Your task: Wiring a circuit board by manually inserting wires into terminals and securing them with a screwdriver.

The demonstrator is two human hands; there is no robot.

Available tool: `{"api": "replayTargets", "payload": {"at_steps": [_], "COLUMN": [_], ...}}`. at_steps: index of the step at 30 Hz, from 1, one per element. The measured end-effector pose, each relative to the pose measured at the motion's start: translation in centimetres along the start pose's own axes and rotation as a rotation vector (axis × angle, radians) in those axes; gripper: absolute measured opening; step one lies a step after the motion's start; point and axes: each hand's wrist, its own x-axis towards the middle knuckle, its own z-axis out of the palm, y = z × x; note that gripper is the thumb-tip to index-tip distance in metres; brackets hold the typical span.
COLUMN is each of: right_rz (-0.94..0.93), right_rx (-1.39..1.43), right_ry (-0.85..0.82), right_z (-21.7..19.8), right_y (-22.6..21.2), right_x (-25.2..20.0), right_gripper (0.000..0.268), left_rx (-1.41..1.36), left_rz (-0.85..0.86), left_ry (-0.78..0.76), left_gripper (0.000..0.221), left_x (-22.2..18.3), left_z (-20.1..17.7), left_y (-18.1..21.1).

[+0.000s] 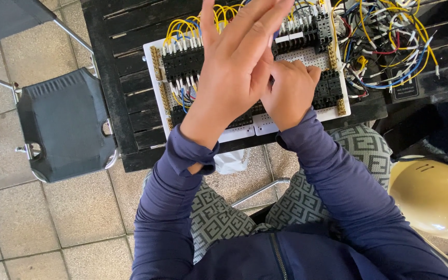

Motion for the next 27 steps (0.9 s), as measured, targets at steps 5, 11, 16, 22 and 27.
{"api": "replayTargets", "payload": {"at_steps": [5,11,16,22,27], "right_rz": [-0.002,0.027,-0.007,0.017,0.048], "right_rx": [-0.001,-0.025,-0.027,0.047,0.057], "right_ry": [-0.007,0.014,0.018,0.02,0.018], "right_z": [-0.1,0.5,-0.4,0.1,0.3], "right_y": [0.0,0.0,-0.2,0.3,0.2], "right_x": [0.1,0.0,0.3,0.0,0.1], "right_gripper": [0.013,0.023,0.018,0.019,0.02], "left_rx": [0.001,-0.097,0.015,-0.138,-0.282], "left_rz": [0.082,-0.025,0.073,0.078,0.048], "left_ry": [0.169,-0.02,0.239,0.071,0.048], "left_gripper": [0.037,0.034,0.024,0.027,0.027], "left_x": [0.0,-0.3,0.7,0.1,0.1], "left_z": [0.4,0.3,0.1,0.6,-0.2], "left_y": [-0.5,0.3,0.0,-1.0,-0.9]}}
